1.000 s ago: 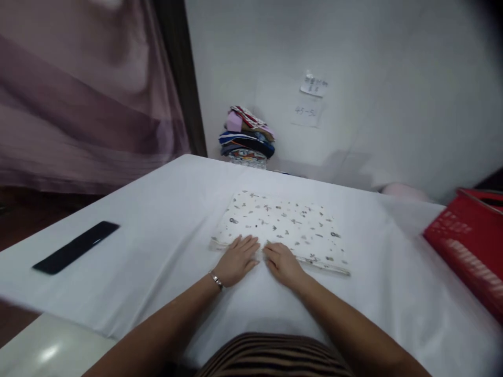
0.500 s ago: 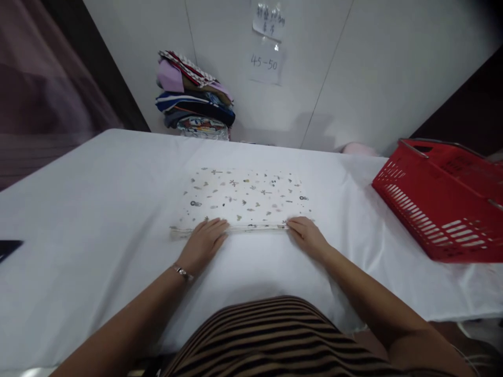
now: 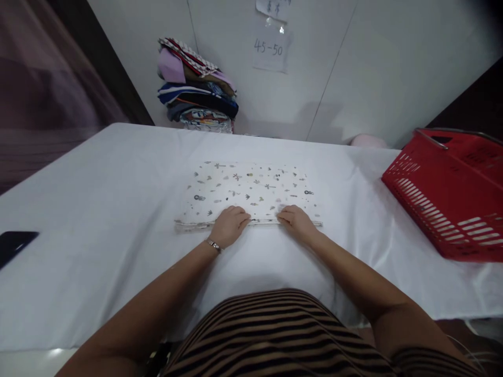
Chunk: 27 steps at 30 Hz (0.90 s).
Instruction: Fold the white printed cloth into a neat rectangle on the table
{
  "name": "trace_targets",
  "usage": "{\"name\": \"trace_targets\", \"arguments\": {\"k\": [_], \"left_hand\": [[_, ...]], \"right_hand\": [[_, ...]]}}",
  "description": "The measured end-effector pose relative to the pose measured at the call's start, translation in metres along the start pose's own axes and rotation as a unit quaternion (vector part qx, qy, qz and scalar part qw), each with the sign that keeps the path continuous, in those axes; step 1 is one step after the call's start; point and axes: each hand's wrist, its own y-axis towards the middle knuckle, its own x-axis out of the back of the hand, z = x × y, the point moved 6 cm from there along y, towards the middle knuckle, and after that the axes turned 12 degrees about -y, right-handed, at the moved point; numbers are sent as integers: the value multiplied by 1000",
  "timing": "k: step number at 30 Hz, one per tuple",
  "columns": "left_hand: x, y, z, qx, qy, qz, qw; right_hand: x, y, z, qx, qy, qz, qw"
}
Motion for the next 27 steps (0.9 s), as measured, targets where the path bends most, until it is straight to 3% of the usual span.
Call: {"name": "trace_targets", "arguments": {"k": [27], "left_hand": [[-2,5,2,13,-22,1,1000]], "right_hand": [[5,1,3,-8,14,-5,1000]]}}
